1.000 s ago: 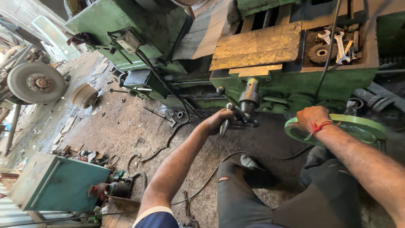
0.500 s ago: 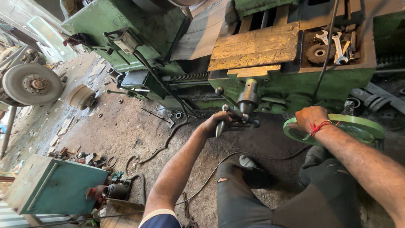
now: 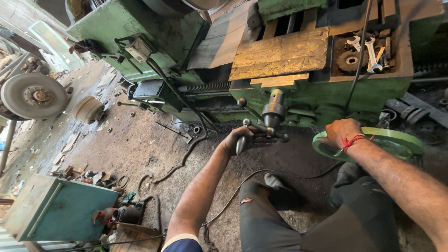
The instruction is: The person operates a lathe by rotating a large handwheel and adjusting levers on the machine's carriage to control the movement of the cutting tool.
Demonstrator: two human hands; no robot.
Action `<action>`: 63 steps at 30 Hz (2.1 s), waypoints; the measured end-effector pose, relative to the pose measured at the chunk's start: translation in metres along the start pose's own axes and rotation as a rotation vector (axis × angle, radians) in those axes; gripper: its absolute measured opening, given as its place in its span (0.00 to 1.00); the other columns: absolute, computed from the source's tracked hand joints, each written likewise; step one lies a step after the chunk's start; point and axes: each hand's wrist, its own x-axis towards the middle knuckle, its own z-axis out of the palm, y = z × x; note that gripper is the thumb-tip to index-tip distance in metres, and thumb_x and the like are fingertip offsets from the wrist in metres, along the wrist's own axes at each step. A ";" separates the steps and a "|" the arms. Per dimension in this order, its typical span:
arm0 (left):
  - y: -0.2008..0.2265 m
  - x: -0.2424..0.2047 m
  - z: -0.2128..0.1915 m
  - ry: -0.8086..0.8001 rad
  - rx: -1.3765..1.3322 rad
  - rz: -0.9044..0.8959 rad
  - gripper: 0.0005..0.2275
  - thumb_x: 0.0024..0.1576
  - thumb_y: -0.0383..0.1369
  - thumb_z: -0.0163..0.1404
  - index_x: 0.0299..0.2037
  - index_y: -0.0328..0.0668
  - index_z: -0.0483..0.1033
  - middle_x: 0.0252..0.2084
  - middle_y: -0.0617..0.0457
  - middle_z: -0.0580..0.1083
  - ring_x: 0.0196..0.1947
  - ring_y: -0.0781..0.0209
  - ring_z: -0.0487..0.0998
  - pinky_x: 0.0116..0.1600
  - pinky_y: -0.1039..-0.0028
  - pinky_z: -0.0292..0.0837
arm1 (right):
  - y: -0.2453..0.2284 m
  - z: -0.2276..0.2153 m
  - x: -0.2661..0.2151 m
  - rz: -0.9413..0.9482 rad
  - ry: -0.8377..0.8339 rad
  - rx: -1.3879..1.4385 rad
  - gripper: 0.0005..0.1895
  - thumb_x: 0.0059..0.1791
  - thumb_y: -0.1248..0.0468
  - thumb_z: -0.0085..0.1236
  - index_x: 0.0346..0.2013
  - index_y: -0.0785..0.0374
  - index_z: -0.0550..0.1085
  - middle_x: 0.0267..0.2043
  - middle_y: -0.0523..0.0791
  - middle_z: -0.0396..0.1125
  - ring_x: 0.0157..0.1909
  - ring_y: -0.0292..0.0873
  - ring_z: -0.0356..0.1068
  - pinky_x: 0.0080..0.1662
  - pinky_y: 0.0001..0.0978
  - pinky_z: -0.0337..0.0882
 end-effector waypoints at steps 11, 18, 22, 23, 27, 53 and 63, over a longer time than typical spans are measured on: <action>-0.010 -0.001 -0.006 -0.054 -0.070 0.066 0.29 0.56 0.34 0.44 0.66 0.21 0.64 0.68 0.32 0.67 0.70 0.30 0.65 0.77 0.44 0.53 | 0.000 -0.002 0.000 0.007 -0.026 0.017 0.39 0.46 0.25 0.46 0.44 0.52 0.83 0.43 0.44 0.79 0.47 0.49 0.80 0.43 0.47 0.78; -0.011 -0.004 0.005 -0.039 -0.057 0.088 0.32 0.54 0.38 0.45 0.67 0.22 0.64 0.69 0.33 0.67 0.71 0.30 0.64 0.77 0.47 0.53 | 0.000 -0.004 -0.002 -0.003 -0.031 0.021 0.38 0.46 0.25 0.45 0.44 0.52 0.83 0.43 0.44 0.79 0.47 0.49 0.80 0.43 0.47 0.79; -0.009 -0.002 0.015 -0.038 -0.046 0.090 0.36 0.49 0.40 0.47 0.68 0.22 0.64 0.70 0.33 0.66 0.71 0.31 0.64 0.78 0.49 0.53 | 0.000 -0.006 -0.003 -0.002 -0.029 0.038 0.38 0.46 0.25 0.46 0.44 0.51 0.83 0.43 0.44 0.79 0.48 0.49 0.79 0.43 0.47 0.79; -0.010 -0.003 0.017 -0.016 -0.045 0.097 0.36 0.49 0.40 0.47 0.68 0.23 0.64 0.69 0.33 0.66 0.71 0.30 0.64 0.78 0.48 0.54 | 0.000 -0.007 -0.004 -0.002 -0.032 0.027 0.38 0.46 0.25 0.46 0.44 0.52 0.83 0.43 0.44 0.79 0.47 0.49 0.80 0.43 0.47 0.78; -0.014 -0.004 0.016 -0.009 -0.093 0.114 0.36 0.49 0.41 0.48 0.68 0.23 0.64 0.69 0.33 0.66 0.71 0.29 0.63 0.77 0.48 0.54 | 0.000 -0.011 -0.006 -0.007 -0.023 0.002 0.37 0.47 0.25 0.45 0.43 0.51 0.83 0.42 0.44 0.79 0.47 0.48 0.80 0.42 0.47 0.78; 0.015 0.002 -0.004 0.312 1.718 0.315 0.29 0.41 0.31 0.51 0.59 0.39 0.73 0.57 0.39 0.76 0.57 0.38 0.75 0.62 0.54 0.70 | 0.000 -0.011 -0.008 -0.005 -0.023 0.004 0.37 0.46 0.25 0.45 0.41 0.51 0.83 0.41 0.44 0.79 0.46 0.48 0.80 0.42 0.45 0.79; -0.011 0.021 0.045 0.535 1.982 0.180 0.14 0.54 0.42 0.56 0.39 0.41 0.72 0.39 0.43 0.78 0.46 0.42 0.78 0.50 0.53 0.66 | 0.001 -0.014 -0.010 -0.007 -0.033 0.003 0.37 0.46 0.26 0.46 0.44 0.50 0.83 0.43 0.44 0.79 0.48 0.48 0.79 0.43 0.46 0.79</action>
